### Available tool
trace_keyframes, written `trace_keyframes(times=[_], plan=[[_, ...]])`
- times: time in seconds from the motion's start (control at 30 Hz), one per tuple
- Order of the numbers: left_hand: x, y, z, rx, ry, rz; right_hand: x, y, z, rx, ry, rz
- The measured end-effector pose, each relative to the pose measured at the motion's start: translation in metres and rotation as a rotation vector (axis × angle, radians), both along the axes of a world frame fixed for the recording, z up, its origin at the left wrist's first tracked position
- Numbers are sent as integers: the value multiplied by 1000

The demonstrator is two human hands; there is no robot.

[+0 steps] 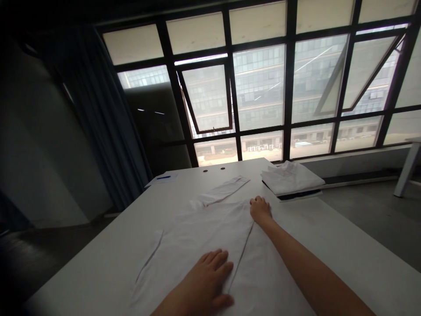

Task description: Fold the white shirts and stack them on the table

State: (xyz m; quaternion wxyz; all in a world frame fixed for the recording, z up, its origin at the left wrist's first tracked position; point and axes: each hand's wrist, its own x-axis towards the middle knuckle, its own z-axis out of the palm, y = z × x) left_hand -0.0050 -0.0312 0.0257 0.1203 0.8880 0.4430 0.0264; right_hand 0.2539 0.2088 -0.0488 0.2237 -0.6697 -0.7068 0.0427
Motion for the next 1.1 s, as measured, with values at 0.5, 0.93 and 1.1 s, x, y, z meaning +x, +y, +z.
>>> trace_keyframes(times=[0.5, 0.93, 1.1], plan=[[-47, -10, -7, -138, -14, 1, -30, -14, -12, -187, -159, 179], [-149, -43, -37, 170, 118, 45, -61, -84, -19, -264, -229, 83], [-151, -10, -38, 151, 80, 59, -57, -63, -11, -269, -239, 119]])
